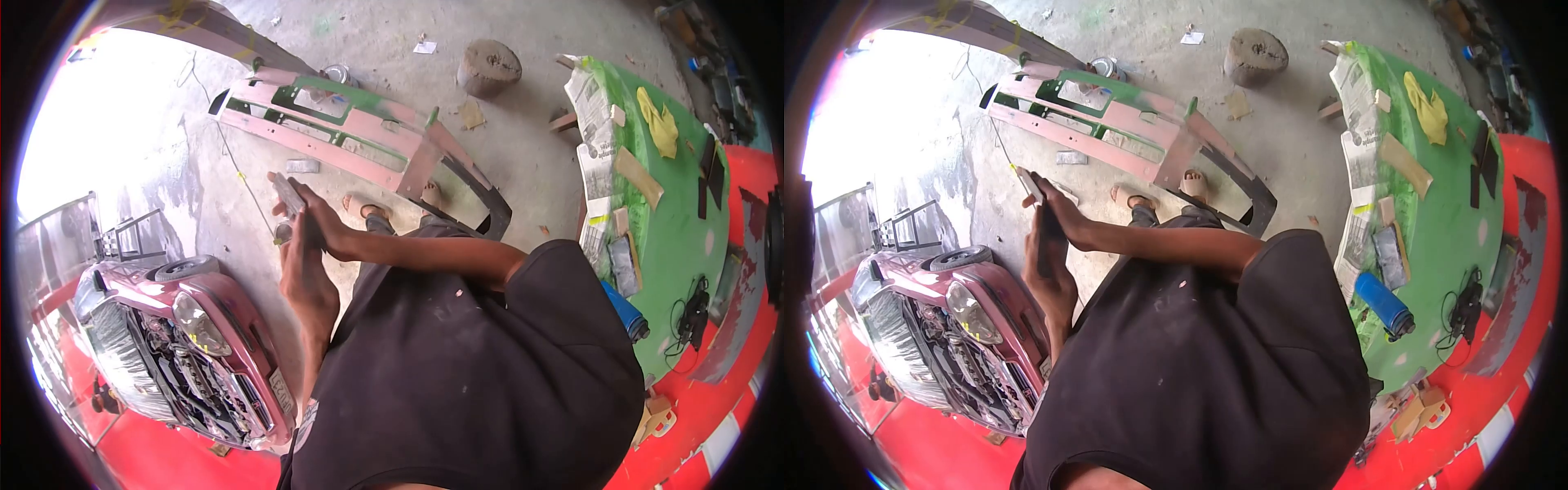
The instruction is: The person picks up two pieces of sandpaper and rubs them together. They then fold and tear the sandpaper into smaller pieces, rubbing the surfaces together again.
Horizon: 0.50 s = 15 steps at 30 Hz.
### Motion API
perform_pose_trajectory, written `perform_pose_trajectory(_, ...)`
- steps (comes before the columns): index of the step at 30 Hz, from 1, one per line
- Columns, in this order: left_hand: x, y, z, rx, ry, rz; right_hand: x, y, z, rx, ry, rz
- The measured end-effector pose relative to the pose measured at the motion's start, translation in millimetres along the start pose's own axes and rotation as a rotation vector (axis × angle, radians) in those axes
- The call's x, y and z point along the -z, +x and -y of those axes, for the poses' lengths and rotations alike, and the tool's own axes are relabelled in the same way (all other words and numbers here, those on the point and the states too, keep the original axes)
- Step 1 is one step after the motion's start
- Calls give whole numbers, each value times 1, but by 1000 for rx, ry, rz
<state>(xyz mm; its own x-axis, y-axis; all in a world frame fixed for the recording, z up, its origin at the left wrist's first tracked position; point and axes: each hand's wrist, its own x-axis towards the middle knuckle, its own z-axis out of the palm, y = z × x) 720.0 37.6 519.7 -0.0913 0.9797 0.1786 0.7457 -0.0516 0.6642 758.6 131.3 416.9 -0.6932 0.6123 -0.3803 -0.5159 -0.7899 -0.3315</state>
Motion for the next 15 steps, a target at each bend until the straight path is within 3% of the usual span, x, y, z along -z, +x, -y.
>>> perform_pose_trajectory(2, -3, 8, 1, -2, -117, -111, -10, -14, 0, 26, -120, 6)
perform_pose_trajectory(3, -1, 12, 6, 56, -136, -112, -15, -17, -5, 205, -155, 34)
perform_pose_trajectory(6, -2, 24, 5, 136, -183, -113, -19, -20, -1, 418, -261, 80)
perform_pose_trajectory(9, -3, 33, 3, 39, -50, -119, -21, -21, 23, 412, -298, 141)
perform_pose_trajectory(15, 6, 19, -17, 65, 42, -39, -19, -15, 47, 406, -255, 182)
